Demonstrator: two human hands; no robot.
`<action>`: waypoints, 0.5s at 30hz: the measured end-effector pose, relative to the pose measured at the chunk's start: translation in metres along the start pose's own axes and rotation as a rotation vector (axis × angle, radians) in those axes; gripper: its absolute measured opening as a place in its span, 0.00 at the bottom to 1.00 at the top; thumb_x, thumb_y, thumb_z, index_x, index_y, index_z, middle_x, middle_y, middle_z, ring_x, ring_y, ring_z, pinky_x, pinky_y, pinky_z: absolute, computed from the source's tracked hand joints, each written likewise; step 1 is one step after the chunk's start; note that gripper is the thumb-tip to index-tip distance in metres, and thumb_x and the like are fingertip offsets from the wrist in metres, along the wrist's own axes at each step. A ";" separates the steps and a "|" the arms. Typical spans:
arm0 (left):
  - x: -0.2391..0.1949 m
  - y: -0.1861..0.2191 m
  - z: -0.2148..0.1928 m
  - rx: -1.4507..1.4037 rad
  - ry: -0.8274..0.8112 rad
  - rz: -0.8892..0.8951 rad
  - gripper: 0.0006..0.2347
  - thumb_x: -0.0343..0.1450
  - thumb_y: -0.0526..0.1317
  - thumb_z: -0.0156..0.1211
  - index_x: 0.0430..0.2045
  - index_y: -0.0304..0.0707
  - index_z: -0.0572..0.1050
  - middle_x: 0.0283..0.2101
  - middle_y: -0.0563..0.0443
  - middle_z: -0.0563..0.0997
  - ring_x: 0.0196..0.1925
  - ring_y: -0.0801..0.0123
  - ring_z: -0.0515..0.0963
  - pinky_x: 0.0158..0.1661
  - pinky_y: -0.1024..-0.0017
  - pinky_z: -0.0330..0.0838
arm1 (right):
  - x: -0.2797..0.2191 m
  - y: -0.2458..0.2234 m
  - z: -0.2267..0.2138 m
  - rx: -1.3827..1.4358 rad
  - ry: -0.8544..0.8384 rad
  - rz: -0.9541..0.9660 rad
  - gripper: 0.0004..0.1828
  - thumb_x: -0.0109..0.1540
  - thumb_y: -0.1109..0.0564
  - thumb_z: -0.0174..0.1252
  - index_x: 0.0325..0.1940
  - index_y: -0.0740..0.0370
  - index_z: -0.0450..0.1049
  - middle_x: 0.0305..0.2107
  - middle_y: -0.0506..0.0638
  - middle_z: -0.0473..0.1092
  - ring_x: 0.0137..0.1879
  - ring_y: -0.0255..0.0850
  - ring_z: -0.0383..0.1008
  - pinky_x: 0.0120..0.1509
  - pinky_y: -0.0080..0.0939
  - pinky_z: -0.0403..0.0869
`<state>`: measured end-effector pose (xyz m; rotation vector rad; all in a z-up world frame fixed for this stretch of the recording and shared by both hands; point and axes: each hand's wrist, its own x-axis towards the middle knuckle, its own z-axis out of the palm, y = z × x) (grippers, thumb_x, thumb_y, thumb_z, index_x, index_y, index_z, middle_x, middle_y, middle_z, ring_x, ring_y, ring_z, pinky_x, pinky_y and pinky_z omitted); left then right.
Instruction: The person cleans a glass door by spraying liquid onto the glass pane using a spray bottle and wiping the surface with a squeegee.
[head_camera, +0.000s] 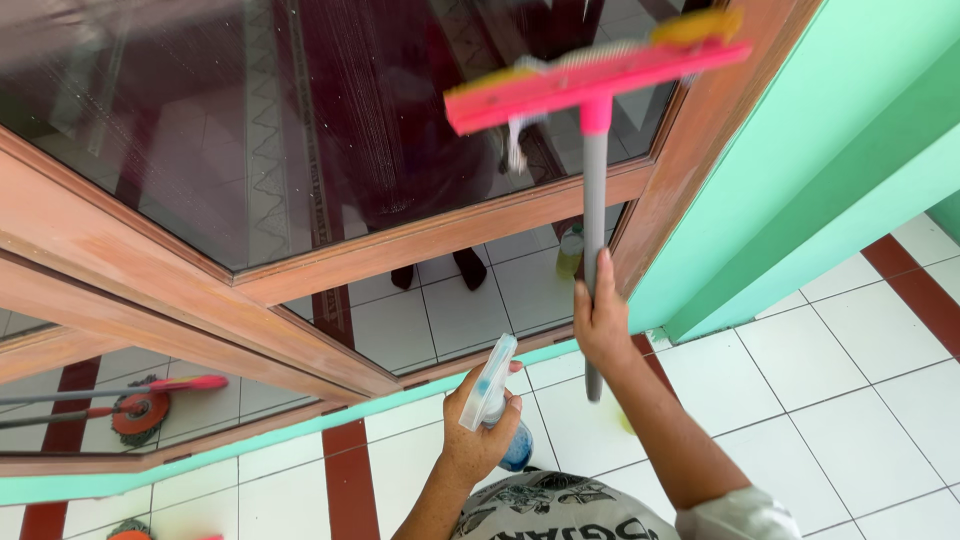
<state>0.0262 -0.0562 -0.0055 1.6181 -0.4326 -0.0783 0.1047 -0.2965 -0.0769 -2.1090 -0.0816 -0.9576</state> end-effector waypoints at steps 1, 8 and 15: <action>0.001 0.000 0.001 -0.011 0.005 0.063 0.18 0.66 0.26 0.60 0.53 0.29 0.74 0.33 0.51 0.80 0.27 0.80 0.78 0.28 0.77 0.73 | 0.019 -0.007 -0.003 -0.032 0.054 -0.103 0.33 0.74 0.61 0.48 0.81 0.66 0.44 0.41 0.64 0.74 0.39 0.48 0.79 0.42 0.42 0.77; -0.003 -0.002 0.001 -0.070 0.000 0.131 0.18 0.68 0.26 0.59 0.54 0.26 0.72 0.46 0.47 0.83 0.31 0.79 0.78 0.31 0.77 0.76 | 0.041 -0.025 -0.004 -0.024 -0.023 0.065 0.36 0.73 0.61 0.49 0.81 0.68 0.40 0.30 0.59 0.73 0.31 0.49 0.76 0.36 0.45 0.75; -0.009 -0.007 -0.029 -0.069 -0.027 0.079 0.20 0.69 0.26 0.61 0.58 0.26 0.73 0.38 0.47 0.83 0.29 0.79 0.77 0.27 0.79 0.71 | -0.092 -0.006 0.023 -0.133 -0.228 0.136 0.36 0.69 0.61 0.51 0.79 0.61 0.45 0.29 0.60 0.73 0.32 0.51 0.79 0.35 0.47 0.77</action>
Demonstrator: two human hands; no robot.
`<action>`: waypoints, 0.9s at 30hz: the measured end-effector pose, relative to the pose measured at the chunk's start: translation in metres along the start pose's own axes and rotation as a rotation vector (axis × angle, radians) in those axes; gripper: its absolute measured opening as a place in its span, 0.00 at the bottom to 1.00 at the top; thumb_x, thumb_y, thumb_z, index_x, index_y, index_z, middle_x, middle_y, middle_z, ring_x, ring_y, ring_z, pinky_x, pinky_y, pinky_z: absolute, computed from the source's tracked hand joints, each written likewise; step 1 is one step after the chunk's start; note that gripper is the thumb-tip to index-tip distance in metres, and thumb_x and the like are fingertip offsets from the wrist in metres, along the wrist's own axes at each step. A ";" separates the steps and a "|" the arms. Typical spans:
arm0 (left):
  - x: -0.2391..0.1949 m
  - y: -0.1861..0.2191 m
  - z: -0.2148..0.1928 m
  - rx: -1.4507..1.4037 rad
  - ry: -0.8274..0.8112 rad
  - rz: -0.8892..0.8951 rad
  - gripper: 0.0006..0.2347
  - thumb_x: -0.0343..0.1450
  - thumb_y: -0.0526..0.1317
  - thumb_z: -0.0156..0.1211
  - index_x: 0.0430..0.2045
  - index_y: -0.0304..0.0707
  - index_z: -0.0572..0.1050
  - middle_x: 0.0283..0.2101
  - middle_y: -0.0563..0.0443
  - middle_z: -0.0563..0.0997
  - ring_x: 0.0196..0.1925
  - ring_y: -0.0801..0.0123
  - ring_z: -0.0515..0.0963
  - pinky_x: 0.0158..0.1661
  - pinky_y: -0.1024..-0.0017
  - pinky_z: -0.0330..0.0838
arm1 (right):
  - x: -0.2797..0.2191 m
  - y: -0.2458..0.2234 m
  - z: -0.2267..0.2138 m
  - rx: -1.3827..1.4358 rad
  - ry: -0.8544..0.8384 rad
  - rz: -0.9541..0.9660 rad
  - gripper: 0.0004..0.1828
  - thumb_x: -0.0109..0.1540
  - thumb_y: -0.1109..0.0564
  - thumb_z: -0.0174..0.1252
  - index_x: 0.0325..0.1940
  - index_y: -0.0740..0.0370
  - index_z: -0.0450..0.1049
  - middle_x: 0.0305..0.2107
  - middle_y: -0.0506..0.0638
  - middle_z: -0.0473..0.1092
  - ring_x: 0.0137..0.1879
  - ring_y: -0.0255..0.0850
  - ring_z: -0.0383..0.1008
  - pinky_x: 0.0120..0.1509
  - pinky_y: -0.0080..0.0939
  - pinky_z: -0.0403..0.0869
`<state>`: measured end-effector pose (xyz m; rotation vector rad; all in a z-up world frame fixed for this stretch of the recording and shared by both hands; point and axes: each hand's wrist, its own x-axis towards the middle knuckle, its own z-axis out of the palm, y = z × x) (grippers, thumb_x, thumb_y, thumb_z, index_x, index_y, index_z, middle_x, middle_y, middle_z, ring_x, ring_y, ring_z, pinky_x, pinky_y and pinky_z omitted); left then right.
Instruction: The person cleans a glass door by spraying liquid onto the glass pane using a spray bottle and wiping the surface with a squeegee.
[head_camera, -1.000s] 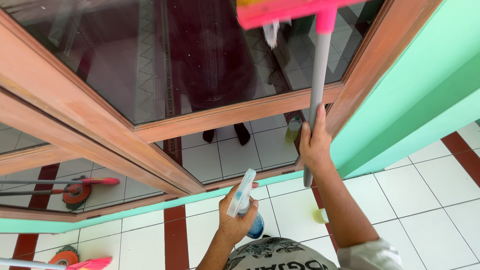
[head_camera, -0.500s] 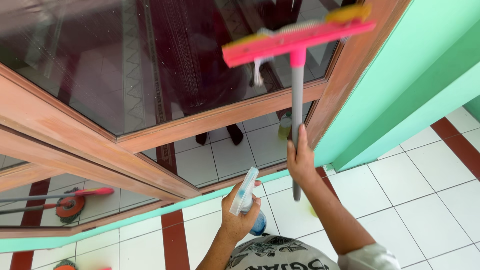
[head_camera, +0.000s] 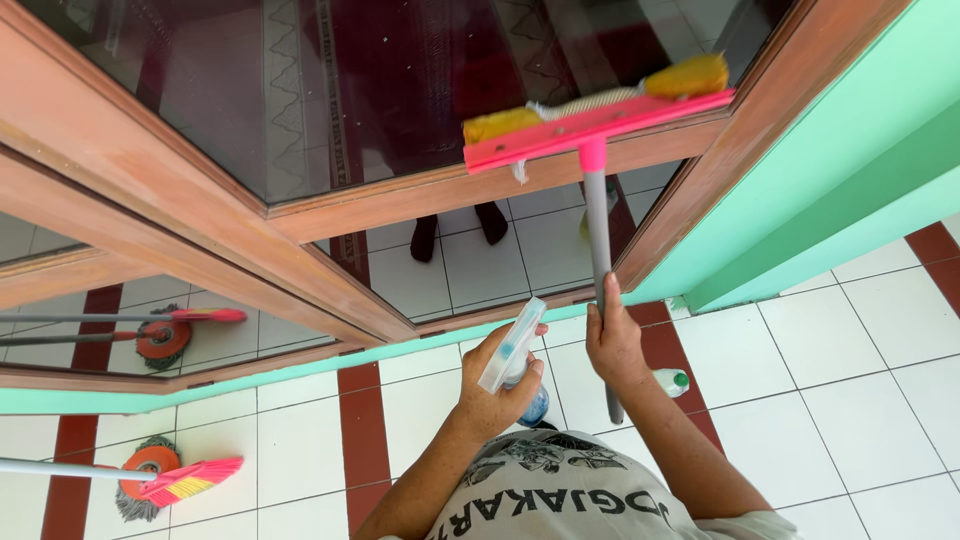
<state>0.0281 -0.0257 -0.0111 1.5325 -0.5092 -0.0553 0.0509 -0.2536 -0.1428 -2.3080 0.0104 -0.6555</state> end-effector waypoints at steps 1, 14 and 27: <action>-0.001 0.002 -0.006 -0.003 -0.010 0.046 0.21 0.68 0.26 0.60 0.58 0.26 0.71 0.44 0.47 0.83 0.31 0.79 0.78 0.29 0.79 0.74 | -0.013 -0.002 0.009 -0.003 -0.006 0.001 0.36 0.69 0.61 0.51 0.79 0.61 0.45 0.29 0.60 0.73 0.32 0.51 0.79 0.35 0.47 0.77; -0.036 0.005 -0.082 0.073 -0.084 0.110 0.21 0.68 0.29 0.63 0.58 0.29 0.72 0.40 0.48 0.82 0.39 0.76 0.83 0.43 0.76 0.79 | -0.050 -0.081 0.159 0.631 -0.387 0.563 0.25 0.73 0.49 0.51 0.64 0.74 0.63 0.26 0.48 0.72 0.32 0.34 0.75 0.39 0.34 0.77; -0.029 0.003 -0.092 0.022 -0.131 0.045 0.22 0.68 0.28 0.60 0.59 0.28 0.70 0.54 0.46 0.82 0.34 0.78 0.81 0.34 0.78 0.77 | -0.046 -0.026 0.080 0.042 0.001 0.262 0.35 0.70 0.55 0.52 0.80 0.46 0.47 0.30 0.61 0.76 0.34 0.51 0.81 0.38 0.49 0.80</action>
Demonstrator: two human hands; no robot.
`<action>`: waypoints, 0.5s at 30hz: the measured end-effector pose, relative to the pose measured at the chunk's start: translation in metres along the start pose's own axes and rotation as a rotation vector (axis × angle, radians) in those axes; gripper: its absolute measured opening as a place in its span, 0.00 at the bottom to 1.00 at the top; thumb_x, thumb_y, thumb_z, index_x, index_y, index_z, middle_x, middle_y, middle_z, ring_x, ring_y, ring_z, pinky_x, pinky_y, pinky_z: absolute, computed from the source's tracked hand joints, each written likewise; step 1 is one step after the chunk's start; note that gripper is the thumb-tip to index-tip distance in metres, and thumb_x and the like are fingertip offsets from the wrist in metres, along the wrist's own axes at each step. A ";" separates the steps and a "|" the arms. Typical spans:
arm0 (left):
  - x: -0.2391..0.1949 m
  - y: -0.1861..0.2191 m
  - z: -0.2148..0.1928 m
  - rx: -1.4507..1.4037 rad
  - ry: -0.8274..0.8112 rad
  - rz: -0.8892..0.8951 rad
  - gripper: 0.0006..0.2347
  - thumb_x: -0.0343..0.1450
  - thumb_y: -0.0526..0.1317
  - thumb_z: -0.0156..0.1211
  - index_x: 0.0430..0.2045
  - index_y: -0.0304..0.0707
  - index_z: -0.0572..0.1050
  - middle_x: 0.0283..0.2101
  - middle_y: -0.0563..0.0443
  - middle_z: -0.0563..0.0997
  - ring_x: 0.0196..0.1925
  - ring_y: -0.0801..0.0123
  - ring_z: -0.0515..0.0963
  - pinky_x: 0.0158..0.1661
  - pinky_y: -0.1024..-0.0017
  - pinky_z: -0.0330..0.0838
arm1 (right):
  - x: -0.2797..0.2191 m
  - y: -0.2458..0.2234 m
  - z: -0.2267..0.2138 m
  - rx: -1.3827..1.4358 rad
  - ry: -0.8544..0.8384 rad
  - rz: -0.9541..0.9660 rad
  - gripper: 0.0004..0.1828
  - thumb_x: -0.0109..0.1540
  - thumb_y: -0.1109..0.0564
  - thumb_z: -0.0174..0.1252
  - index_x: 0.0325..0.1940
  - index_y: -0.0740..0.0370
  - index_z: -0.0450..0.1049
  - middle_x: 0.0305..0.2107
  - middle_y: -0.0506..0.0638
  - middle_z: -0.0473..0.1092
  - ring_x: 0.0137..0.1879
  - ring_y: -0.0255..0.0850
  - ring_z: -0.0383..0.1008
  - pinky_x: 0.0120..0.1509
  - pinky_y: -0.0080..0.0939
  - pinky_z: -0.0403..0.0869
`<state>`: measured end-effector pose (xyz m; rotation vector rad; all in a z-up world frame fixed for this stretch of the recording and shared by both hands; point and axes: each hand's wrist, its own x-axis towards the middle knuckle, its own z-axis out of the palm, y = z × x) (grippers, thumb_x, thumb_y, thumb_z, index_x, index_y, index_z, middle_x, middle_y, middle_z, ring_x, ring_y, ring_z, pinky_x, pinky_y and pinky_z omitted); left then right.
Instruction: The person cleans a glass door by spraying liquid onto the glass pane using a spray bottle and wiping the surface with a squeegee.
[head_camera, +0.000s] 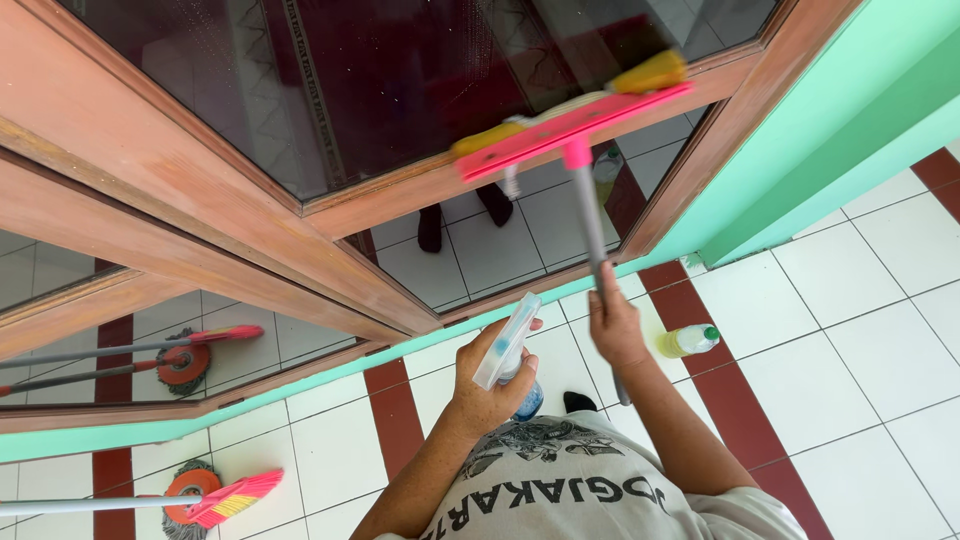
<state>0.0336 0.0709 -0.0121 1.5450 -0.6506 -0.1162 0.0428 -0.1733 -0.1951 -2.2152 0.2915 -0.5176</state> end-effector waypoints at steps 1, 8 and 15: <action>0.001 -0.001 0.001 -0.003 0.000 0.006 0.22 0.68 0.28 0.60 0.60 0.27 0.70 0.53 0.45 0.82 0.35 0.78 0.81 0.34 0.78 0.77 | 0.006 0.011 -0.010 -0.009 0.076 -0.015 0.36 0.71 0.56 0.51 0.81 0.46 0.46 0.33 0.61 0.76 0.35 0.50 0.81 0.40 0.48 0.81; 0.004 -0.008 0.011 0.002 0.005 0.012 0.23 0.69 0.28 0.59 0.61 0.28 0.69 0.51 0.46 0.83 0.36 0.78 0.81 0.36 0.77 0.80 | 0.037 0.047 -0.060 0.150 0.112 0.443 0.38 0.75 0.54 0.45 0.85 0.43 0.36 0.27 0.57 0.72 0.28 0.39 0.74 0.33 0.44 0.78; 0.013 0.000 0.022 0.027 -0.061 0.035 0.22 0.68 0.28 0.59 0.59 0.28 0.70 0.50 0.45 0.83 0.34 0.77 0.81 0.36 0.77 0.80 | -0.009 0.010 0.001 0.116 -0.030 0.037 0.37 0.71 0.55 0.49 0.81 0.47 0.41 0.23 0.52 0.73 0.26 0.40 0.78 0.31 0.37 0.79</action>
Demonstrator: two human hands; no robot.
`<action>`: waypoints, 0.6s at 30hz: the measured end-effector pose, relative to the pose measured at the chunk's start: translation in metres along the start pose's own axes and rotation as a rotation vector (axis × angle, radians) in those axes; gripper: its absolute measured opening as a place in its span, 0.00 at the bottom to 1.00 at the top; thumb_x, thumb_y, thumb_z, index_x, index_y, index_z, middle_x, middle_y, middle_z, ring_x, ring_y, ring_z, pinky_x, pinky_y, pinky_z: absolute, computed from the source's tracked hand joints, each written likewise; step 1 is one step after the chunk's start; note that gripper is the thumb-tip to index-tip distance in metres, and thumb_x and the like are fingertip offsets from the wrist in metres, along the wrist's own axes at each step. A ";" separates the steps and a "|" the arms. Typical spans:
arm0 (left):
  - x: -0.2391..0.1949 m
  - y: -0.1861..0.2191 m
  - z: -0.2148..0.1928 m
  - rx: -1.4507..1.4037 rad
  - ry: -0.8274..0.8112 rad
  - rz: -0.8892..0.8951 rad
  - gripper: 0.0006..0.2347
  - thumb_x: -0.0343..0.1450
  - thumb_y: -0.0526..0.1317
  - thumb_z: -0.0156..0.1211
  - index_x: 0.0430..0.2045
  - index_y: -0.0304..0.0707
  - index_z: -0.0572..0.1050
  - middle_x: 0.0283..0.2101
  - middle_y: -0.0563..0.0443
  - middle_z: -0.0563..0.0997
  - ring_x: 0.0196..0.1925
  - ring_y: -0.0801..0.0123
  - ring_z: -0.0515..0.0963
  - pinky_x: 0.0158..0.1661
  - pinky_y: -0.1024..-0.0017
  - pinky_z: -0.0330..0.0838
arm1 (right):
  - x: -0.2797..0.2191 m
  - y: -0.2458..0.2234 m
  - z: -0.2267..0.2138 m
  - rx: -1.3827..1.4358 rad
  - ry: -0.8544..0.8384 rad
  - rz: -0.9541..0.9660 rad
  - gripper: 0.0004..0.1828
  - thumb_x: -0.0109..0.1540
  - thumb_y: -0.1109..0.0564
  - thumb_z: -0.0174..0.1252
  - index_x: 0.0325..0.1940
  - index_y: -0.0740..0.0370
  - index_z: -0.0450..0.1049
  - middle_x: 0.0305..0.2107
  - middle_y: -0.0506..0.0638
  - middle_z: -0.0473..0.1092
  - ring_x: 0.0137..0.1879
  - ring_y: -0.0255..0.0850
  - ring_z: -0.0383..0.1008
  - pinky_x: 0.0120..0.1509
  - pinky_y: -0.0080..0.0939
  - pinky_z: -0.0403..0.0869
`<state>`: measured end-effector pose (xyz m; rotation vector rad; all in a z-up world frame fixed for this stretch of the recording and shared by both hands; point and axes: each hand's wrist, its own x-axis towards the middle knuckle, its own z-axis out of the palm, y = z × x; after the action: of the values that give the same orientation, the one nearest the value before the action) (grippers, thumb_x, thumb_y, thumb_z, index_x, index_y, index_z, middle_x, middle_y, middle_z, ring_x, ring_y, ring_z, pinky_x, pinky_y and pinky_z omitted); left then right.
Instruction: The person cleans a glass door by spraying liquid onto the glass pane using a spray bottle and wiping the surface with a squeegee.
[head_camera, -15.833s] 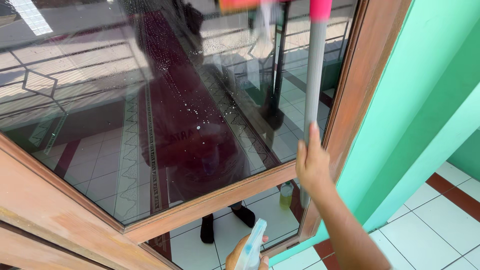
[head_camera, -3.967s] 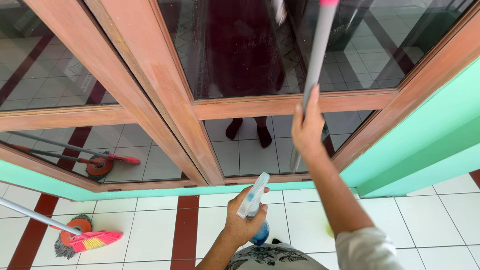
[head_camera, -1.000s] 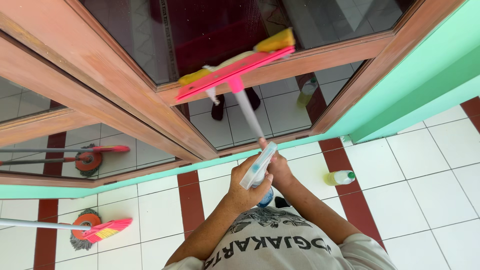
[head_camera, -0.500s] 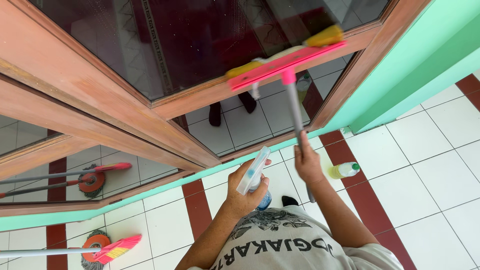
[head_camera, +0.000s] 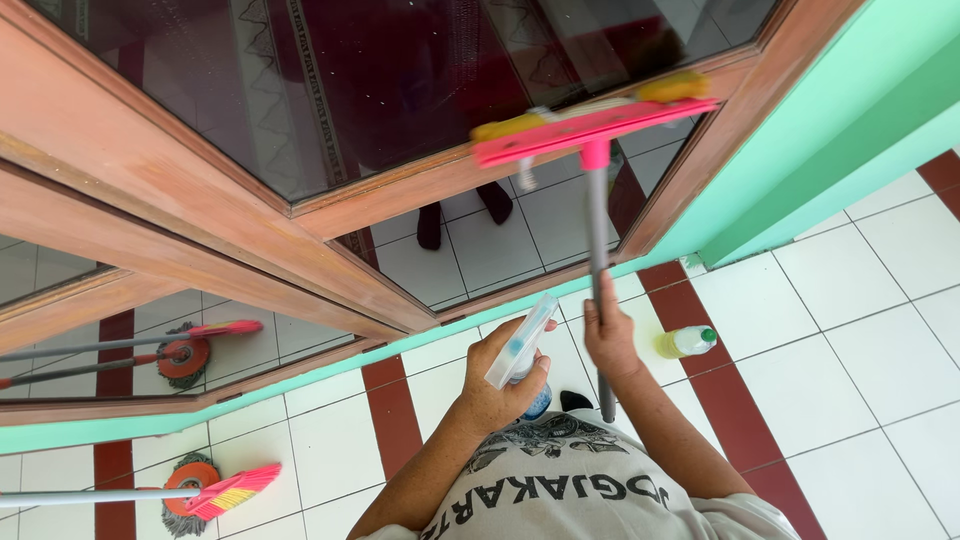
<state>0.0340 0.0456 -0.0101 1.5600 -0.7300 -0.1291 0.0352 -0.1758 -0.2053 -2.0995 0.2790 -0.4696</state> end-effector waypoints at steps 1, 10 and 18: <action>0.000 0.001 0.002 -0.018 -0.010 0.016 0.22 0.68 0.28 0.60 0.60 0.28 0.69 0.50 0.45 0.83 0.34 0.76 0.81 0.37 0.76 0.79 | -0.006 -0.009 0.007 -0.020 -0.009 -0.131 0.36 0.71 0.56 0.51 0.81 0.45 0.44 0.27 0.53 0.74 0.28 0.42 0.79 0.33 0.38 0.80; 0.003 0.005 0.010 0.014 -0.079 -0.019 0.21 0.68 0.28 0.61 0.57 0.32 0.73 0.34 0.52 0.81 0.33 0.77 0.81 0.36 0.77 0.77 | -0.007 -0.043 0.016 -0.323 -0.230 -0.331 0.37 0.64 0.55 0.58 0.76 0.43 0.53 0.25 0.56 0.72 0.29 0.50 0.78 0.35 0.46 0.79; -0.004 0.005 0.002 -0.032 -0.045 0.018 0.21 0.69 0.28 0.60 0.58 0.28 0.70 0.49 0.46 0.83 0.34 0.77 0.81 0.37 0.78 0.78 | 0.040 0.013 -0.067 -0.084 0.174 0.091 0.35 0.72 0.55 0.50 0.81 0.42 0.46 0.30 0.55 0.74 0.33 0.43 0.81 0.40 0.41 0.83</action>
<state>0.0280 0.0462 -0.0067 1.5244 -0.7735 -0.1624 0.0423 -0.2486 -0.1747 -2.1191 0.5014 -0.5964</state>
